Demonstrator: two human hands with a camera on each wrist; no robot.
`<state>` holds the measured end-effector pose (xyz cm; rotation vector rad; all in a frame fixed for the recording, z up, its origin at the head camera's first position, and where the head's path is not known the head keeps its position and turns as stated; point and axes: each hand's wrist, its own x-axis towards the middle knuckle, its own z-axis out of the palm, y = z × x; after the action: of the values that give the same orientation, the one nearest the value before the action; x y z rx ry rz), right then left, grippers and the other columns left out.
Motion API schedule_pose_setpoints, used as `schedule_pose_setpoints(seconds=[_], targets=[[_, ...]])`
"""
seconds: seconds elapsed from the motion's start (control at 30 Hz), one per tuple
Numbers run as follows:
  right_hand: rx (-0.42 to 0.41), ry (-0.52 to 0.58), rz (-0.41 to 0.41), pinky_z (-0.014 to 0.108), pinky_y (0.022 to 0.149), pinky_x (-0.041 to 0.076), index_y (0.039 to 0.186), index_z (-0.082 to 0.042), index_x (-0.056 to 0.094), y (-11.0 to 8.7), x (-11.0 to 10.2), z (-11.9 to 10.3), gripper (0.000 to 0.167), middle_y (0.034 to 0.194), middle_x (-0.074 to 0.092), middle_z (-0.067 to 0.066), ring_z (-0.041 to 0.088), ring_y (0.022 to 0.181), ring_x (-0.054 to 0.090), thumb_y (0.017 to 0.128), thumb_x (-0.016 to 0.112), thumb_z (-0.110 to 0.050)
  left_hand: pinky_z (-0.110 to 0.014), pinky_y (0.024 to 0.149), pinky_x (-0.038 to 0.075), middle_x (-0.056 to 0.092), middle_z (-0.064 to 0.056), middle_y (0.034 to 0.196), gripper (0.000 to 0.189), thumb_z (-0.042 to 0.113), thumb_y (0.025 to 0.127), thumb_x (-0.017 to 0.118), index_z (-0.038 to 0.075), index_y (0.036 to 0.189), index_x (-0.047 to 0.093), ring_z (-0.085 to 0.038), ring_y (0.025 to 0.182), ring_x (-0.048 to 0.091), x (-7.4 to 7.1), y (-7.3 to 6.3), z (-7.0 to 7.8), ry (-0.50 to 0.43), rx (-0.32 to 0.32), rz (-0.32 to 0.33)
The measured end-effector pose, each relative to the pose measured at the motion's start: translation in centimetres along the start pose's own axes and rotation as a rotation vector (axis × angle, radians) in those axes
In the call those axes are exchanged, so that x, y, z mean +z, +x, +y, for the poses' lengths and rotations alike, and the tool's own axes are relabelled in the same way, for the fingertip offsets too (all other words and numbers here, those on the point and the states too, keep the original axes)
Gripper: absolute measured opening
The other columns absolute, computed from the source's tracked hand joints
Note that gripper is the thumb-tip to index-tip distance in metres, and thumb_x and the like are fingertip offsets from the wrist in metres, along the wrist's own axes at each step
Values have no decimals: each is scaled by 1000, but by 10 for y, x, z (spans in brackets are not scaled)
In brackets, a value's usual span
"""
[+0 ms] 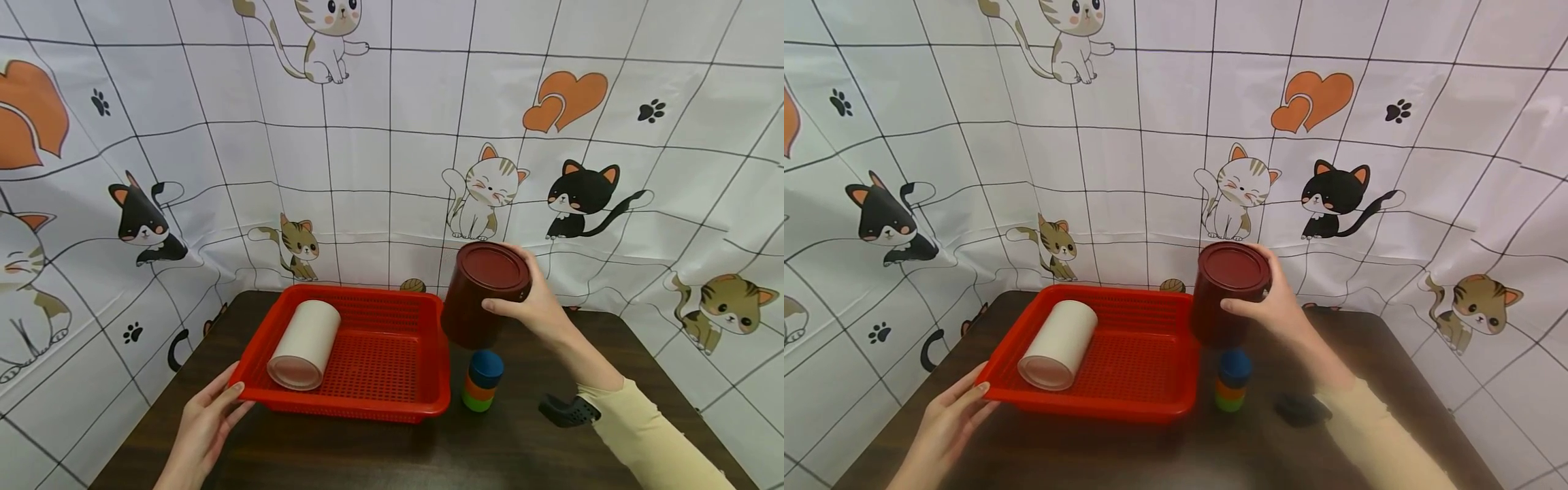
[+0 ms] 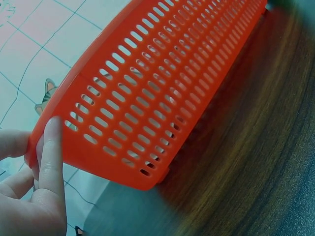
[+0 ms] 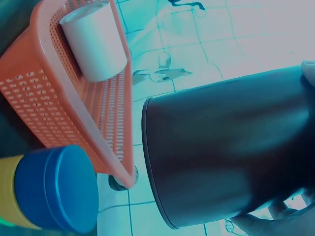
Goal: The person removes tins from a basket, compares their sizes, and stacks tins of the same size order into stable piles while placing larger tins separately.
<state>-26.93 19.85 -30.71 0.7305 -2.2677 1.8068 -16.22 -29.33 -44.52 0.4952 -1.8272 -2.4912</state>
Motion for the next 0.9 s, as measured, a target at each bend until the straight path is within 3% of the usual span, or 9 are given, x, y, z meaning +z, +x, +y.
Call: schedule_pose_setpoints(seconds=[0.43,0.67,0.9], targets=[[-41,-1,116,11,87,52,151,-17,29,-26,-38,3,81,136,50,-9,6,120,50,84,68,5,-19,86,60,61,29,106,72,15,99,61,11,158,20,1,99,64,0,-1,-2,-10,41,-19],[-93,72,126,11,88,52,152,-14,29,-40,-58,12,84,137,50,-6,6,119,51,81,66,12,-20,87,59,61,29,106,74,15,99,61,9,158,18,1,100,65,0,-2,-1,-8,43,-23],[-113,108,171,12,88,52,151,-11,32,-47,-69,19,85,136,53,-4,6,117,54,78,65,17,-20,87,59,61,30,104,72,16,98,62,14,158,22,1,99,64,1,-2,-1,-7,31,-7]])
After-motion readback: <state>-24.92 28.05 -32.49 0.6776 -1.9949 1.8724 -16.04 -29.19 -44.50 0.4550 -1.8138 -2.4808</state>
